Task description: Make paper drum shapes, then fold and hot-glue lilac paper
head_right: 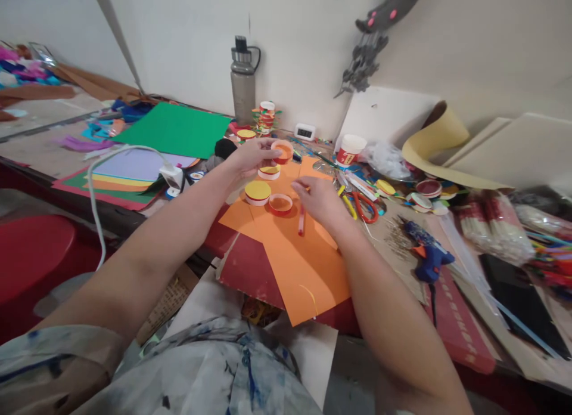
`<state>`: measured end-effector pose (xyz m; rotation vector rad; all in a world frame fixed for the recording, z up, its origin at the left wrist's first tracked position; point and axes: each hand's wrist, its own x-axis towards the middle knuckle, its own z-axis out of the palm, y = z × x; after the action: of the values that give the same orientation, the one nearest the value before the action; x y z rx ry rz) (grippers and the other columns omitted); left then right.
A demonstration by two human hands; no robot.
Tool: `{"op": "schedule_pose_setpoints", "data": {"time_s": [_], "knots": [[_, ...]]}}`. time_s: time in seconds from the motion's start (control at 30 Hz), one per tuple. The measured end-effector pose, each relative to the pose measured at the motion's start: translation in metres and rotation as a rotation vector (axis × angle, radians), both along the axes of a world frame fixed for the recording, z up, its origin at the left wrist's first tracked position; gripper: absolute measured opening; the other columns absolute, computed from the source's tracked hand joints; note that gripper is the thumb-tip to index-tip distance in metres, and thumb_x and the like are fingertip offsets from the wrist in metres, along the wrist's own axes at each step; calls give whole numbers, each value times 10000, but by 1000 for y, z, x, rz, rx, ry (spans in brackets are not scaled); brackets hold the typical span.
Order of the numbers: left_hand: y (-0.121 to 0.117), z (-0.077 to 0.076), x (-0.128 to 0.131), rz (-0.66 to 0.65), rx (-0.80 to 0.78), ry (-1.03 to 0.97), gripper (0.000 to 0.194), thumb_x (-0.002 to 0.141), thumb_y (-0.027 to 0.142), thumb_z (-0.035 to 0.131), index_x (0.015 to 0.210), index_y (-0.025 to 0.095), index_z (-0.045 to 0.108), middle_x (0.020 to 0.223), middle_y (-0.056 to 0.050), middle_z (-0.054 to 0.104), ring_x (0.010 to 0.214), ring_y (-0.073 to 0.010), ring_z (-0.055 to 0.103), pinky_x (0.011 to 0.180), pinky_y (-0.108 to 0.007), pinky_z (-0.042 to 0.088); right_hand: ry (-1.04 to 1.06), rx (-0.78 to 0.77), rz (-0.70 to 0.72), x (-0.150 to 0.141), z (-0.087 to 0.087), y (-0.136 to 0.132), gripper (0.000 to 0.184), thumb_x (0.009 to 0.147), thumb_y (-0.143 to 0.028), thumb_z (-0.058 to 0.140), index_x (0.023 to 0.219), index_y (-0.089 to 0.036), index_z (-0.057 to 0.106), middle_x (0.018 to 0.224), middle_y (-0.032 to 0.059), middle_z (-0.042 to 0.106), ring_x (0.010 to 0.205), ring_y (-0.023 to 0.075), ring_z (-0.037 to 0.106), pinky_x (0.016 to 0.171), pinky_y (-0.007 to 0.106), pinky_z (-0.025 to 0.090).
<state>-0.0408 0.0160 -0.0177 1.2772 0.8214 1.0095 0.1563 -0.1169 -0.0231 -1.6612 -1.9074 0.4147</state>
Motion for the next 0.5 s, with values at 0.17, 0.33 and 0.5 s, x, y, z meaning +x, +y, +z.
{"op": "schedule_pose_setpoints", "data": {"time_s": [0.17,0.33,0.5], "knots": [[-3,-5,6,-2,237,378,369,792,2,918,1117,119,788,864,-16,747,748,-110,684,762,-268,556,-11,188,-256,34,3,11,316,1057,-305,595,1117,-168,873,1039,137,870,923,285,795,909,418,585],[-6,-8,9,-143,436,711,377,791,86,921,1152,138,828,902,-18,734,781,-143,661,799,-300,519,-75,186,-359,47,3,13,278,1064,-319,628,1093,-190,872,999,150,866,923,312,807,899,430,582],[-1,-12,5,-172,625,860,154,809,291,916,862,174,831,802,-34,725,823,-196,642,780,-321,445,-117,185,-327,44,5,12,278,1068,-326,629,1134,-211,873,1005,149,868,914,315,810,881,440,583]]}}
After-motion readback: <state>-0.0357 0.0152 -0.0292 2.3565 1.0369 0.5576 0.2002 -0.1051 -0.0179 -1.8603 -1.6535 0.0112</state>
